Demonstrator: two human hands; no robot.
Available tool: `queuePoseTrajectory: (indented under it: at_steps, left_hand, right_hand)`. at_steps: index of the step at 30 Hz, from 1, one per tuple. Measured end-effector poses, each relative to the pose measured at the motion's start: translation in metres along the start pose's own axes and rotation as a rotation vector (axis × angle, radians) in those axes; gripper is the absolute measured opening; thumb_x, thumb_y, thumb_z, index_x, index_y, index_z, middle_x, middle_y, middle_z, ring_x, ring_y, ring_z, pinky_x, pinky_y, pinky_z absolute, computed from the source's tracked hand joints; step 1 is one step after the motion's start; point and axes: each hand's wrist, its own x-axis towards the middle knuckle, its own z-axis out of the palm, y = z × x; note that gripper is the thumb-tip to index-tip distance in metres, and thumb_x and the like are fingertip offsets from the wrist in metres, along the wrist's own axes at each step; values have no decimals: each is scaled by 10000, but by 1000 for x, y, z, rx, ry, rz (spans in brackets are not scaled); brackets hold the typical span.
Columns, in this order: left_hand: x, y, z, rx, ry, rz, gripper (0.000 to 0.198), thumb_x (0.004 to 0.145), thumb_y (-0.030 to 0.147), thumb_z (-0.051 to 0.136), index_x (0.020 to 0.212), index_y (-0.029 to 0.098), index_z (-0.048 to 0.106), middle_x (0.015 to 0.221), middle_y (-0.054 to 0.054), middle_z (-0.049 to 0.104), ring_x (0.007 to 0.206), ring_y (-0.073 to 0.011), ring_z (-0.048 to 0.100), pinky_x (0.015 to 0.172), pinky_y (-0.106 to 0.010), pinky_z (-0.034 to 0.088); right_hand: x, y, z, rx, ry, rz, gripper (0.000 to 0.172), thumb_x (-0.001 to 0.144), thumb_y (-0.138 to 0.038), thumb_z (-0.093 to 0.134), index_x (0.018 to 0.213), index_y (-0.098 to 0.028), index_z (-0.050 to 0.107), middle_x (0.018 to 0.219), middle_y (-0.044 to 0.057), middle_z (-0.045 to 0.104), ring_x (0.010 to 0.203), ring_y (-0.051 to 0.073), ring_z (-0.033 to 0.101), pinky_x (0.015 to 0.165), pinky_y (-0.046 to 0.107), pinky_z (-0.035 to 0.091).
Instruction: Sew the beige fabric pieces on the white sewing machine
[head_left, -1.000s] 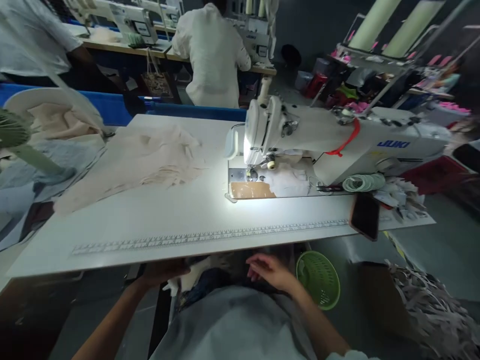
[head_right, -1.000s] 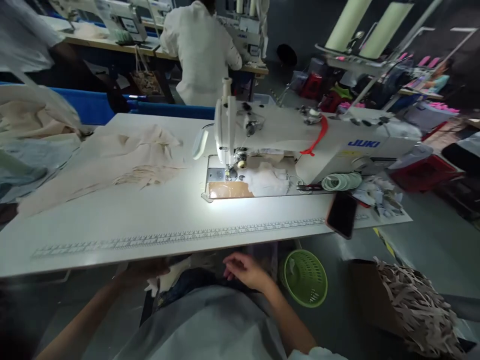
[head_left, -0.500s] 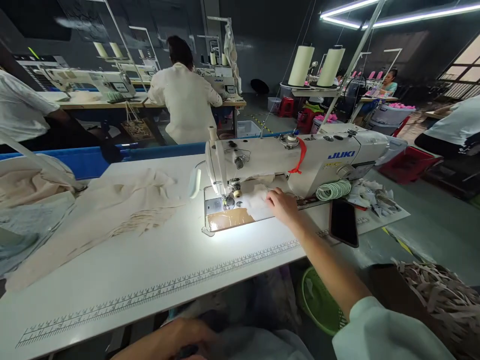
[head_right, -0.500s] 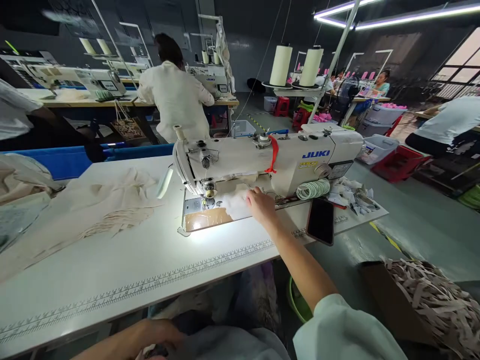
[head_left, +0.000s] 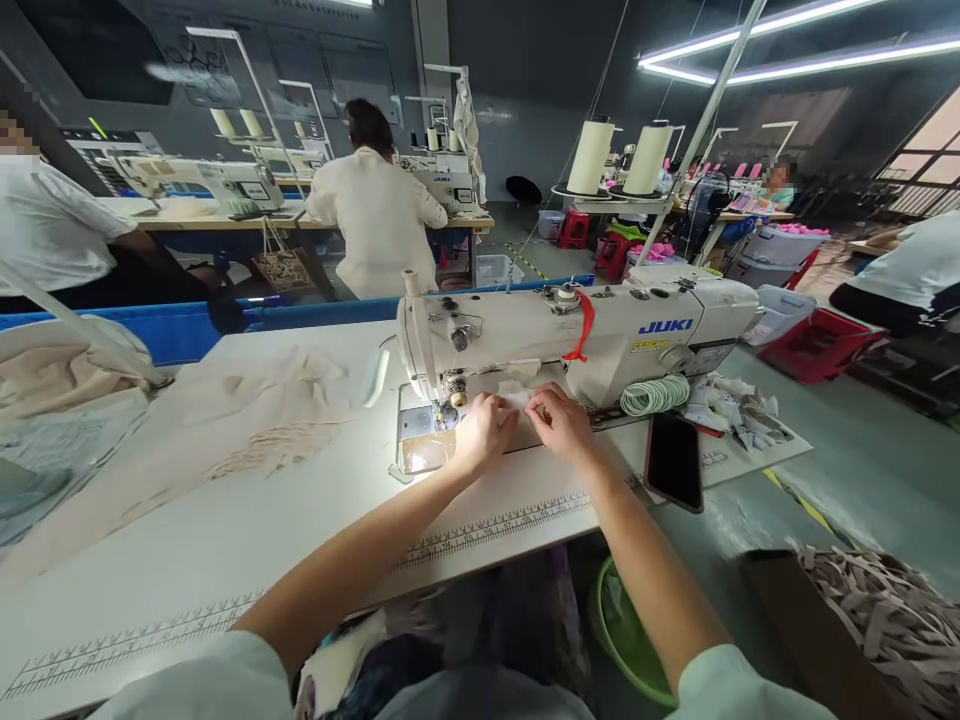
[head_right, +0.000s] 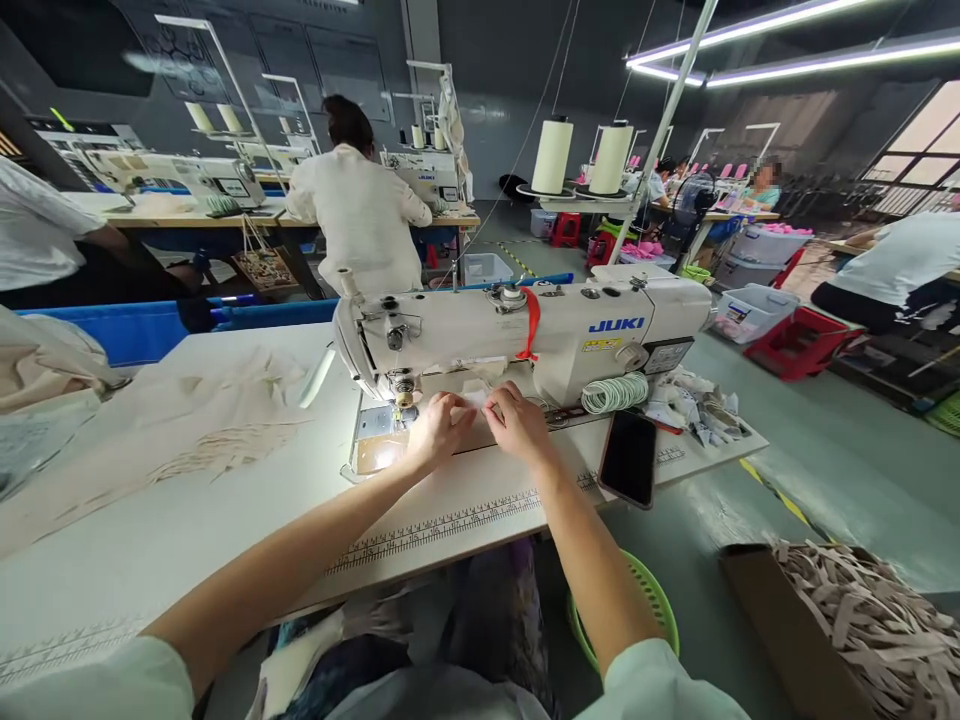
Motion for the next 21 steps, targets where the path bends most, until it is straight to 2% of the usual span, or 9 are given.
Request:
queuePoseTrajectory:
  at_steps: [2, 4, 6, 9, 14, 17, 19, 21]
  left_hand:
    - [-2, 2, -5, -9, -25, -21, 130, 988, 276, 558, 926, 207, 649, 982, -76, 727, 807, -203, 687, 663, -288, 472]
    - [-10, -5, -15, -49, -40, -9, 165, 996, 294, 522, 880, 222, 614, 831, -32, 704, 739, -192, 658, 621, -277, 419]
    - [-20, -23, -30, -99, -55, -13, 182, 983, 338, 515, 847, 236, 579, 730, 5, 658, 675, -181, 620, 595, -272, 381]
    - [-37, -61, -61, -135, -96, -66, 229, 942, 400, 519, 774, 244, 520, 657, 30, 604, 658, -179, 593, 594, -271, 366]
    - [-57, -116, -110, 21, -128, -217, 209, 882, 425, 524, 783, 245, 563, 597, 42, 575, 646, -200, 591, 603, -289, 363]
    - [-54, -137, -132, 35, -167, -195, 247, 890, 469, 517, 918, 242, 611, 572, 52, 567, 603, -205, 584, 599, -294, 392]
    - [-44, -149, -147, 62, -132, -137, 265, 911, 453, 486, 937, 234, 633, 667, 15, 657, 644, -208, 620, 628, -301, 437]
    - [-29, -160, -164, 165, -49, -105, 237, 905, 382, 475, 877, 227, 652, 854, -44, 745, 780, -227, 677, 702, -311, 481]
  right_hand:
    - [-1, -2, 0, -43, -63, 15, 81, 975, -223, 568, 961, -215, 648, 1094, 76, 699, 701, 148, 618, 592, 256, 392]
    - [-1, -4, 2, -112, -138, 18, 99, 968, -223, 564, 951, -216, 661, 1064, 77, 698, 724, 165, 625, 559, 267, 342]
    - [-2, -6, 3, -170, -170, 19, 132, 964, -213, 543, 943, -215, 674, 1060, 81, 698, 713, 169, 615, 543, 279, 305]
    - [-4, -5, 6, -206, -138, 13, 156, 953, -208, 521, 923, -206, 674, 1059, 88, 701, 688, 167, 601, 539, 288, 286]
    - [-4, 3, 10, -164, -73, -41, 153, 946, -258, 528, 872, -211, 653, 999, 76, 702, 647, 159, 582, 516, 281, 275]
    - [-4, 6, 11, -115, -26, -52, 148, 949, -284, 532, 890, -220, 652, 994, 71, 705, 658, 159, 601, 505, 265, 296]
    - [-5, 7, 12, -90, 31, -43, 153, 961, -292, 522, 931, -220, 653, 992, 73, 707, 678, 162, 625, 512, 256, 329]
    - [-5, 8, 13, -77, 72, -45, 166, 976, -293, 506, 970, -218, 654, 984, 72, 709, 650, 153, 619, 521, 251, 359]
